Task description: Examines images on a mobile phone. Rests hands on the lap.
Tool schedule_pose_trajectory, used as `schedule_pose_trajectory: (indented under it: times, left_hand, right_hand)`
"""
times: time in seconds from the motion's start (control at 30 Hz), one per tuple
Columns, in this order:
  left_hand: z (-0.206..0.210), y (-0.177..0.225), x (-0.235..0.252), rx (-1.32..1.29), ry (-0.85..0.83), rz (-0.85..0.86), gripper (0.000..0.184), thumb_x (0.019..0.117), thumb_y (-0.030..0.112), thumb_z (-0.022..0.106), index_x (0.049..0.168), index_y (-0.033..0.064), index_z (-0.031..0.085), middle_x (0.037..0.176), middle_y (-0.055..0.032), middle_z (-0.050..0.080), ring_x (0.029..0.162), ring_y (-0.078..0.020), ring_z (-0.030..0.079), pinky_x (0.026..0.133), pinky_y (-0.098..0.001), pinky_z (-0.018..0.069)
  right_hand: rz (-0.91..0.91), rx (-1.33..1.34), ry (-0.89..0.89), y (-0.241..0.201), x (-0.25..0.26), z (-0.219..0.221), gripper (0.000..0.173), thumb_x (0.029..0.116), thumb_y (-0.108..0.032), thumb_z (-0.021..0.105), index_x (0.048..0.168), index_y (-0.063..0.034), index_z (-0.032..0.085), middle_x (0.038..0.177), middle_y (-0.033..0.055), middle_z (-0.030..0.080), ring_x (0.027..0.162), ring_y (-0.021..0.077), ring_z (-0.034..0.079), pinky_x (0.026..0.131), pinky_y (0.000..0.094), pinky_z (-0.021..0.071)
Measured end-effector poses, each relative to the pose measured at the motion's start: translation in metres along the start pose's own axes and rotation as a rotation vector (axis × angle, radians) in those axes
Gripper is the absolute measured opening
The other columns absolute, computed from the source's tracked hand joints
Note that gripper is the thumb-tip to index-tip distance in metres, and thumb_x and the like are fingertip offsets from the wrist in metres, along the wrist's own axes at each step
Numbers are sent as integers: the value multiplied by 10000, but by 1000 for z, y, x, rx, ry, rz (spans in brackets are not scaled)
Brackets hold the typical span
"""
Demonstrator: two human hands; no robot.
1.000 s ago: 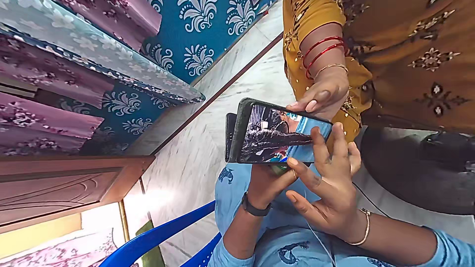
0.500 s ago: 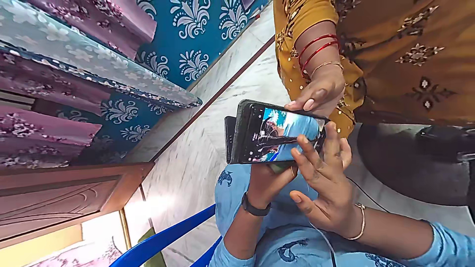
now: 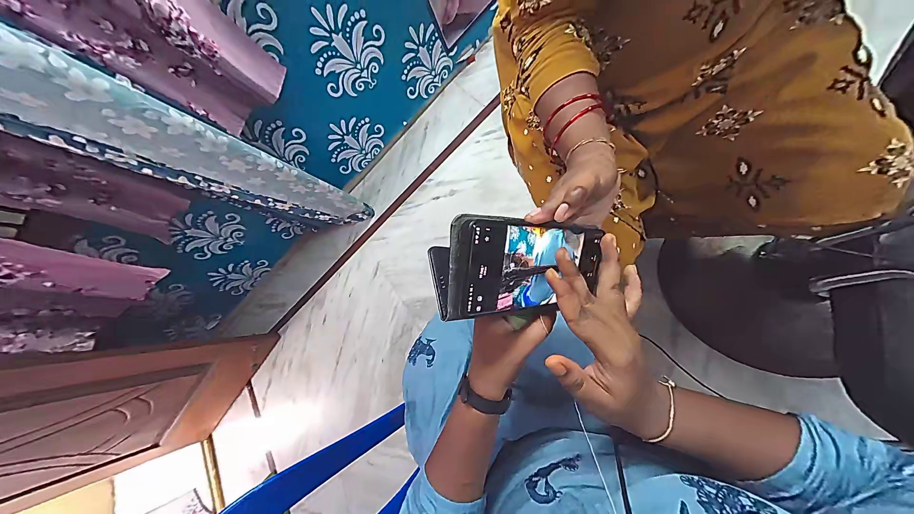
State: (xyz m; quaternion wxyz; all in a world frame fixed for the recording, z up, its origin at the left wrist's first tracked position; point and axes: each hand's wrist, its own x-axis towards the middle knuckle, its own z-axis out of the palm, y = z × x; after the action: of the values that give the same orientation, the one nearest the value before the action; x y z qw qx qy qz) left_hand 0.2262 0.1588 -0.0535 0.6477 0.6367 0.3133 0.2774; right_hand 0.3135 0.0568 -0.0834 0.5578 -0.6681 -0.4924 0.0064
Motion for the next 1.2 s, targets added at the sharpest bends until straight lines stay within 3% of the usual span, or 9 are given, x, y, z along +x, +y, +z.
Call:
schedule_pose_trajectory:
  times: [0.17, 0.27, 0.37, 0.43, 0.5, 0.67, 0.8, 1.0, 1.2]
  left_hand:
    - [-7, 1, -9, -3, 8, -90, 304, 831, 40, 758, 1089, -22, 610, 836, 27, 693, 705, -32, 663, 684, -222, 595]
    - [-13, -5, -17, 14, 31, -121, 223, 874, 67, 714, 1056, 2, 601, 752, 49, 648, 628, -30, 630, 624, -205, 572]
    - [-19, -11, -29, 8, 46, -120, 465, 890, 81, 712, 1295, -65, 536, 1062, -56, 681, 704, -39, 639, 635, -204, 570]
    - [-25, -16, -39, -6, 51, -132, 629, 888, 80, 712, 1432, -82, 442, 1308, -122, 632, 751, -24, 639, 626, -187, 551]
    - [-32, -25, -51, -12, 75, -118, 709, 874, 95, 706, 1469, -103, 374, 1373, -151, 596, 782, -15, 638, 630, -186, 538]
    - [-59, -49, -85, -94, 111, -137, 779, 927, 49, 592, 1591, -51, 196, 1379, -120, 638, 786, -22, 637, 591, -180, 493]
    - [-81, -69, -111, -177, 222, -143, 645, 977, 45, 539, 1561, -47, 280, 1228, -104, 711, 707, -27, 625, 567, -168, 481]
    - [-109, -106, -137, -299, 322, -210, 453, 1038, 76, 470, 1474, -38, 416, 1023, -85, 752, 638, -34, 633, 548, -178, 510]
    - [-134, -128, -142, -547, 256, -138, 395, 1078, 94, 363, 1460, -1, 393, 835, 6, 612, 618, -38, 603, 571, -184, 537]
  right_hand:
    - [-128, -24, 88, -2, -5, -5, 711, 1044, -628, 293, 1658, -296, 158, 1722, -62, 109, 1587, 238, -20, 1226, 642, -37]
    - [-137, -29, 151, -1, -13, -1, 788, 1019, -620, 385, 1656, -350, 8, 1732, -11, -20, 1584, 269, -48, 1233, 649, -24]
    - [-45, -87, 112, 1, -18, 1, 838, 1006, -638, 430, 1646, -372, -40, 1731, 54, 19, 1579, 346, 1, 1200, 700, 18]
    - [-16, -168, 73, 3, -22, 1, 835, 1008, -659, 394, 1656, -292, 16, 1714, 67, 158, 1574, 349, 73, 1179, 703, 19]
    - [-43, -205, 60, 4, -26, 0, 807, 1011, -665, 371, 1648, -218, 156, 1679, 62, 278, 1573, 322, 107, 1187, 688, -2]
    - [-271, -241, 149, -12, -47, -5, 750, 1004, -626, 405, 1632, -363, 90, 1697, -59, 197, 1568, 178, 132, 1247, 530, 51]
    - [-490, -217, 156, -35, -59, 5, 610, 1014, -543, 444, 1548, -308, 269, 1627, -80, 321, 1486, 111, 299, 1230, 402, 143]
    - [-495, 122, -277, -58, -64, 32, 317, 1045, -336, 483, 1255, -160, 644, 1125, 13, 712, 1084, 167, 613, 1021, 391, 400]
    - [-324, 297, -955, -100, -65, 60, 341, 1040, -317, 512, 1175, -78, 714, 962, 49, 739, 895, 161, 692, 856, 410, 539]
